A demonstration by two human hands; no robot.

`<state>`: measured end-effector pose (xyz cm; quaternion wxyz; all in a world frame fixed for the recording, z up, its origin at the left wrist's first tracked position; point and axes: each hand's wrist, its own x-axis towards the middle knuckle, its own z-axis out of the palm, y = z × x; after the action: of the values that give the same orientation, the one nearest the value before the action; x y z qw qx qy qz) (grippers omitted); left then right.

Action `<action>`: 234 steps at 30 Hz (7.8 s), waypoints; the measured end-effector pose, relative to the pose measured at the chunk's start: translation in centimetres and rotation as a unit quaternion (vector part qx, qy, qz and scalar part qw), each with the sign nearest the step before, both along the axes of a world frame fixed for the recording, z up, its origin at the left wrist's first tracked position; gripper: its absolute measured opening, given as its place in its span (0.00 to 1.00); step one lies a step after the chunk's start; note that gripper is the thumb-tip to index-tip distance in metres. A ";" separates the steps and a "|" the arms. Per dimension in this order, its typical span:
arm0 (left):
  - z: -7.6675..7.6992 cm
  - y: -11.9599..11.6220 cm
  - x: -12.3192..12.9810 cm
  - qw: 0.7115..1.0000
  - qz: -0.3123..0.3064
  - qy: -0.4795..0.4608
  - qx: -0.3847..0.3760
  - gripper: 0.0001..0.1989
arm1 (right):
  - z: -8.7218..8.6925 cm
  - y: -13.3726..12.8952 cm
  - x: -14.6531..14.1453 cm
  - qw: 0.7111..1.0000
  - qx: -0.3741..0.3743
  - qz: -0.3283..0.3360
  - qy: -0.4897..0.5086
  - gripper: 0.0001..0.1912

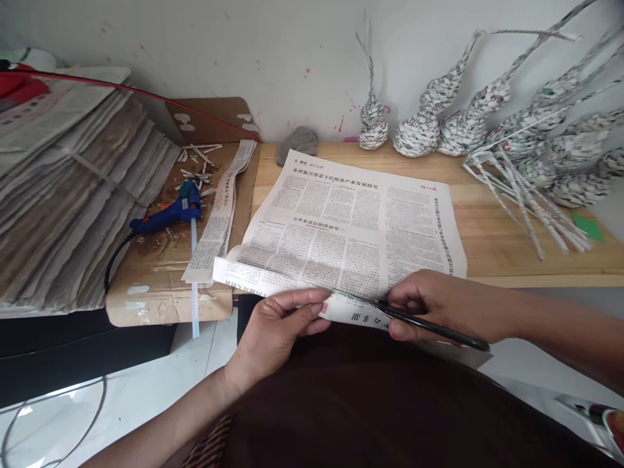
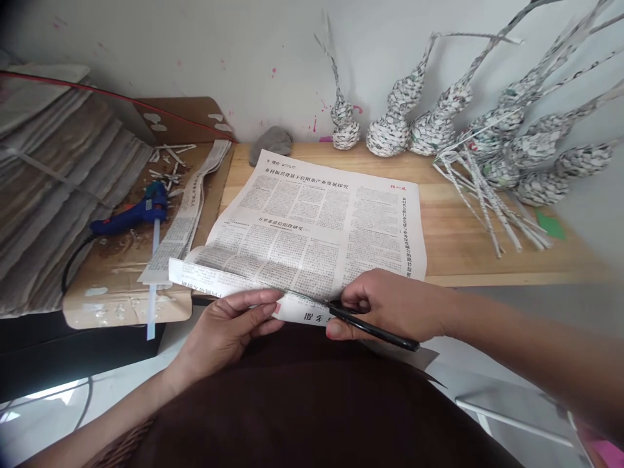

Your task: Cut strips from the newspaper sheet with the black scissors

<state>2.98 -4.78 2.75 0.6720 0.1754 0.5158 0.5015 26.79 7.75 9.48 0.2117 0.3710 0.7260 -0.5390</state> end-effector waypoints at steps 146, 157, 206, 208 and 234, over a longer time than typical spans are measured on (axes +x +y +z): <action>1.5 -0.2 -4.7 0.975 0.184 0.085 0.092 0.08 | 1.5 2.3 -9.1 0.998 0.034 0.043 0.021 0.24; 1.0 -1.1 -4.9 0.975 0.190 0.075 0.084 0.09 | 2.1 2.0 -11.2 0.997 -0.052 0.045 0.016 0.28; 0.8 -1.5 -5.5 0.974 0.180 0.031 0.132 0.12 | 2.3 1.2 -13.3 0.996 -0.015 0.056 0.065 0.25; 0.7 -1.5 -5.5 0.974 0.183 0.029 0.129 0.12 | 2.1 1.2 -13.3 0.997 -0.019 0.047 0.062 0.25; 1.2 -1.6 -6.4 0.960 0.193 0.137 0.150 0.07 | 1.0 1.9 -14.2 0.987 0.056 0.106 0.106 0.27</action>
<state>-3.43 -6.34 3.99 0.4515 0.2387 0.5461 0.6641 12.62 9.61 10.51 0.1687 0.2438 0.8087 -0.5080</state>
